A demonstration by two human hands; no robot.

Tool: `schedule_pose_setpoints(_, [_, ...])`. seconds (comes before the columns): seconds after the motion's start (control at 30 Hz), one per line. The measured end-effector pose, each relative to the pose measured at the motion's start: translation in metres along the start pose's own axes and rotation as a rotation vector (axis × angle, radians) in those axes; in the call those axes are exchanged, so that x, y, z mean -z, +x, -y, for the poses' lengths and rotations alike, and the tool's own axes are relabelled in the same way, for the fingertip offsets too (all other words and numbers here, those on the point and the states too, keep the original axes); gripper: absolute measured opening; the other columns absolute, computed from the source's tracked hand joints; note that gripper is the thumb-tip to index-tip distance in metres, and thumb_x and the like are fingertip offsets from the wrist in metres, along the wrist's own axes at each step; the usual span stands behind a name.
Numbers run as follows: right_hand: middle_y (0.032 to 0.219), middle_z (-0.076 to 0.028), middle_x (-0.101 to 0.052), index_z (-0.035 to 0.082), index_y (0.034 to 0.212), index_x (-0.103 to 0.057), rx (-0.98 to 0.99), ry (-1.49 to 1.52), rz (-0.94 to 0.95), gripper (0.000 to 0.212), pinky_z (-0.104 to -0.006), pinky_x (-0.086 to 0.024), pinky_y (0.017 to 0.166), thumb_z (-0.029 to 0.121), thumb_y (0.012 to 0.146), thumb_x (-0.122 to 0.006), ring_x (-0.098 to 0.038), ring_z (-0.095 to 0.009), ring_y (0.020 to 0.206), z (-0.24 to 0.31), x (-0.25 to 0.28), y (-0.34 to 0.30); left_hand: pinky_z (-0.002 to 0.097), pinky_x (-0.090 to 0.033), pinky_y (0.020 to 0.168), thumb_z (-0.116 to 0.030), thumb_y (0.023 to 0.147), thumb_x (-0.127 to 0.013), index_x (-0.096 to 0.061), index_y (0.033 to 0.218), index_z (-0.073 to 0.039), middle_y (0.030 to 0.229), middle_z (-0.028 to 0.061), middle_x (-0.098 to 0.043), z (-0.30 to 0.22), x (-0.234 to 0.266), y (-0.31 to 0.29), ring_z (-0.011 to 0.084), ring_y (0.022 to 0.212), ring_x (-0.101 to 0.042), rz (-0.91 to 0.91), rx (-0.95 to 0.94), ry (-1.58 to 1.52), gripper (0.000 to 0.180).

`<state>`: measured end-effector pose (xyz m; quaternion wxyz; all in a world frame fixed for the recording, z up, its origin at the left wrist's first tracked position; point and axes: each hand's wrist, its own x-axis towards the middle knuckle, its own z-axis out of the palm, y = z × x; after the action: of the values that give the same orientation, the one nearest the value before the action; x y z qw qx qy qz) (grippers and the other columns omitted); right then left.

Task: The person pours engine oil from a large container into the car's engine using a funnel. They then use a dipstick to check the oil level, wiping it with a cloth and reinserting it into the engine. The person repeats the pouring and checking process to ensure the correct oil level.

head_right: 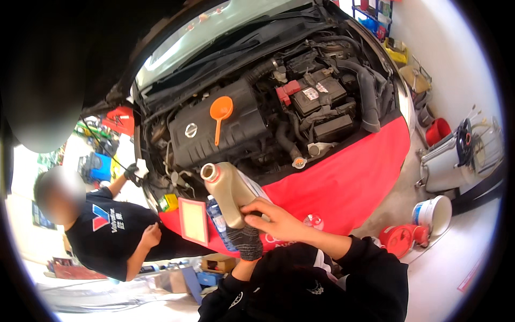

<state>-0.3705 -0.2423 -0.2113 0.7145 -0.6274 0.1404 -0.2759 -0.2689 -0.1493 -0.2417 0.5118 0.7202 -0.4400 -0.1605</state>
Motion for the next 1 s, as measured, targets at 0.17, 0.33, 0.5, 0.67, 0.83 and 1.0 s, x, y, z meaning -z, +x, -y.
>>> schedule_pose_setpoints(0.17, [0.103,-0.008,-0.059,0.003,0.105,-0.057,-0.017,0.299,-0.645,0.012,-0.0272,-0.045,0.082,0.009,0.094,-0.053,-0.057,-0.017,0.096,-0.053,0.022,-0.015,0.0306,-0.050,0.069,-0.004,0.072,-0.076,-0.061,0.099,0.000,0.084,0.0050,-0.064,-0.052,0.022,0.042,0.0156,0.075,-0.061,-0.042,0.142,-0.245,0.031])
schedule_pose_setpoints(0.33, [0.119,-0.006,-0.057,0.012,0.123,-0.053,-0.530,0.355,-1.133,0.034,-0.0310,-0.044,0.089,0.035,0.099,-0.046,-0.052,-0.018,0.113,-0.118,0.081,-0.042,0.0312,-0.050,0.060,0.001,0.068,-0.067,-0.056,0.107,0.005,0.078,0.0086,-0.058,-0.087,0.044,0.067,0.0198,0.065,-0.059,0.019,0.209,-0.616,0.040])
schedule_pose_setpoints(0.5, [0.129,-0.010,-0.057,0.007,0.132,-0.050,-0.062,1.367,-0.641,0.062,-0.0401,-0.048,0.095,0.055,0.095,-0.039,-0.058,-0.027,0.110,-0.126,0.106,-0.029,0.0314,-0.052,0.061,0.004,0.071,-0.067,-0.059,0.103,0.003,0.082,0.0090,-0.064,-0.087,0.023,0.087,0.0194,0.068,-0.063,0.126,0.223,-0.843,0.034])
schedule_pose_setpoints(0.67, [0.136,-0.012,-0.049,0.008,0.139,-0.040,0.048,1.124,-0.753,0.079,-0.0429,-0.046,0.098,0.069,0.090,-0.032,-0.053,-0.031,0.118,-0.084,0.145,-0.014,0.0295,-0.052,0.064,0.000,0.075,-0.066,-0.061,0.103,0.001,0.087,0.0088,-0.064,-0.036,-0.014,0.115,0.0182,0.070,-0.062,0.140,0.266,-1.021,0.029])
schedule_pose_setpoints(0.83, [0.134,-0.011,-0.052,0.007,0.139,-0.041,-0.034,0.890,-0.794,0.074,-0.0411,-0.045,0.099,0.064,0.092,-0.036,-0.053,-0.029,0.118,-0.084,0.180,-0.002,0.0285,-0.048,0.062,-0.005,0.075,-0.067,-0.064,0.092,-0.001,0.081,0.0058,-0.063,-0.014,-0.042,0.156,0.0156,0.068,-0.059,0.021,0.362,-1.132,0.018])
schedule_pose_setpoints(1.0, [0.133,-0.011,-0.053,0.007,0.138,-0.043,-0.160,0.787,-0.767,0.067,-0.0392,-0.044,0.100,0.057,0.094,-0.037,-0.054,-0.029,0.117,-0.075,0.185,0.043,0.0279,-0.048,0.062,-0.002,0.077,-0.066,-0.065,0.091,-0.001,0.080,0.0044,-0.064,0.022,-0.049,0.193,0.0142,0.068,-0.059,-0.096,0.464,-1.222,0.015])
